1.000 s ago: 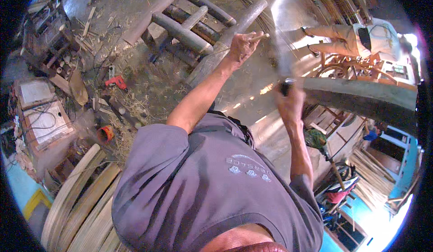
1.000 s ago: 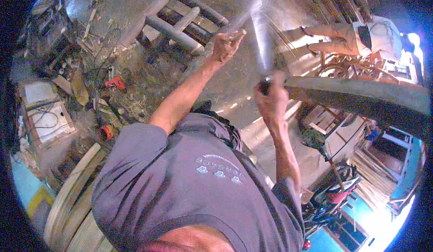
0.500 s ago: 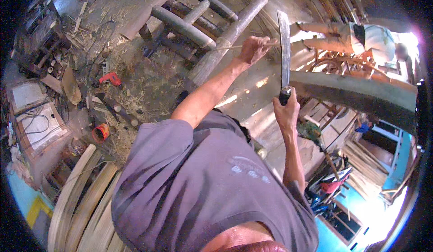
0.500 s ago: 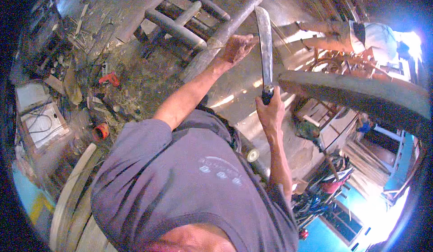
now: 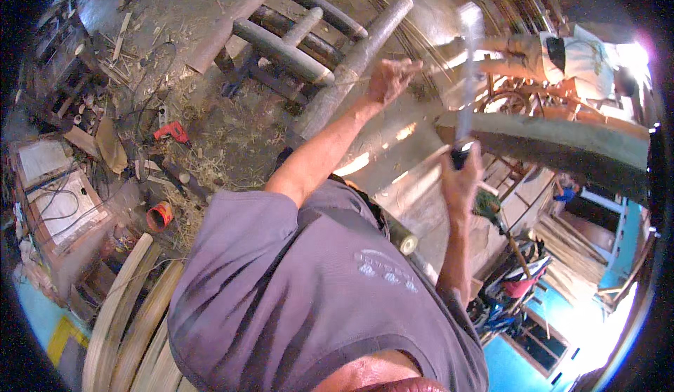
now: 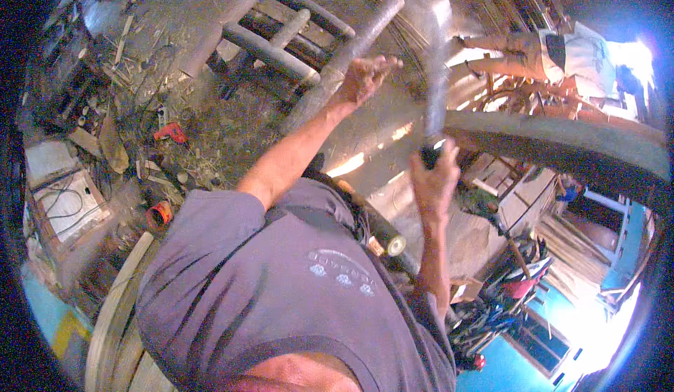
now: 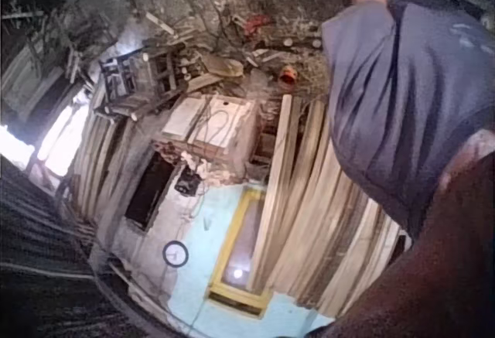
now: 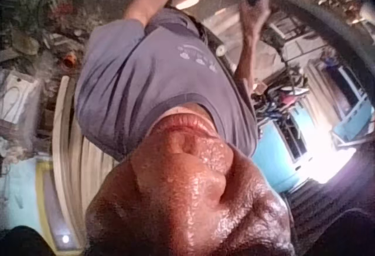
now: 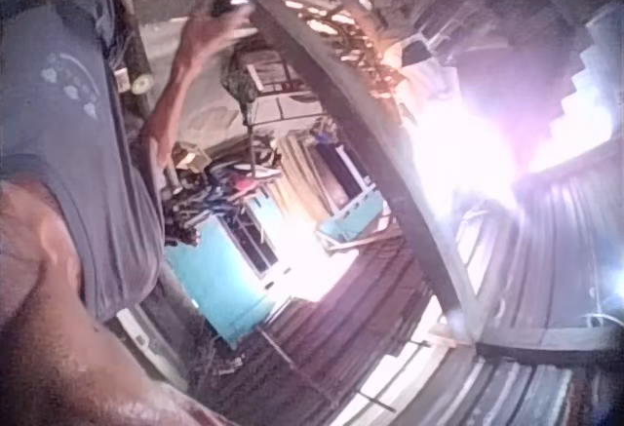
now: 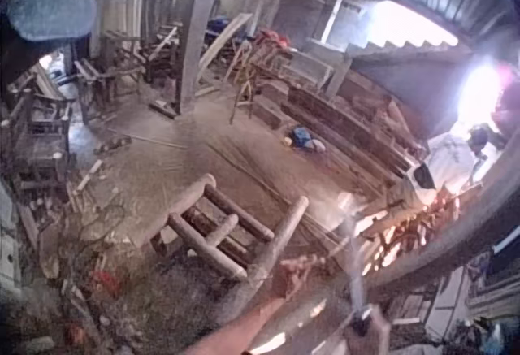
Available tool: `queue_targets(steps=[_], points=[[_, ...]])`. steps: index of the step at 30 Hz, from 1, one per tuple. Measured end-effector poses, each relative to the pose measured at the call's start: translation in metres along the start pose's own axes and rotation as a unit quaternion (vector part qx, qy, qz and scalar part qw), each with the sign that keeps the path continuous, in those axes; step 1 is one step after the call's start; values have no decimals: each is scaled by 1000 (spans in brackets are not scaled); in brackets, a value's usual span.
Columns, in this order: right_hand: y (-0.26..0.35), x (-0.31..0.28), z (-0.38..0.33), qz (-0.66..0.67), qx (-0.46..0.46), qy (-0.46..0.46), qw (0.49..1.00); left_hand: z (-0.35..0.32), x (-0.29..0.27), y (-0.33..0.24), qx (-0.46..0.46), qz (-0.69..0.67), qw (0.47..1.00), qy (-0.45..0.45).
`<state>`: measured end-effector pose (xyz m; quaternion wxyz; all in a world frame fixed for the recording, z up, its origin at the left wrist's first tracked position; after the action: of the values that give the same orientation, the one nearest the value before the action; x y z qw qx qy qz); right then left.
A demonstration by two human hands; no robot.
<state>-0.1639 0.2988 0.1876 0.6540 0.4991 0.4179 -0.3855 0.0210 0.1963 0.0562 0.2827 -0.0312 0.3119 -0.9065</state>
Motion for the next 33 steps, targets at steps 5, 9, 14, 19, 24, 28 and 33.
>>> queue_targets(steps=[5, 9, 14, 19, 24, 28, 33], points=[[27, -155, 18, 106, -60, -403, 907, -8, 9, 12, -66, -38, 997, 32], [33, -2, 7, 85, 28, -17, 996, -10, 10, 10, -50, -14, 998, 41], [18, -57, 6, -55, -105, -218, 969, -8, -2, 3, -31, 3, 999, 13], [2, -114, 17, 211, -82, -345, 911, -4, -4, 8, -81, -38, 996, 16], [-16, 50, -9, -200, -10, 14, 980, -5, 2, 16, -71, -1, 997, 39], [-60, -69, 15, 170, -17, -226, 959, -15, 6, 15, -39, 0, 999, 21], [21, -67, 16, 150, -173, -254, 940, -24, 13, 27, -68, -3, 996, 50]])
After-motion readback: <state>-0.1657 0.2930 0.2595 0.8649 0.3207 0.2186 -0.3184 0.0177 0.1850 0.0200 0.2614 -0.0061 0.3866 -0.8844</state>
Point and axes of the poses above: each hand's wrist, its own z-axis towards the middle knuckle, its own x-axis out of the palm, y = z × x, the point moved 9 cm from there along z, towards the middle knuckle, and after that the axes turned 9 degrees about -z, right-handed, at the moved point
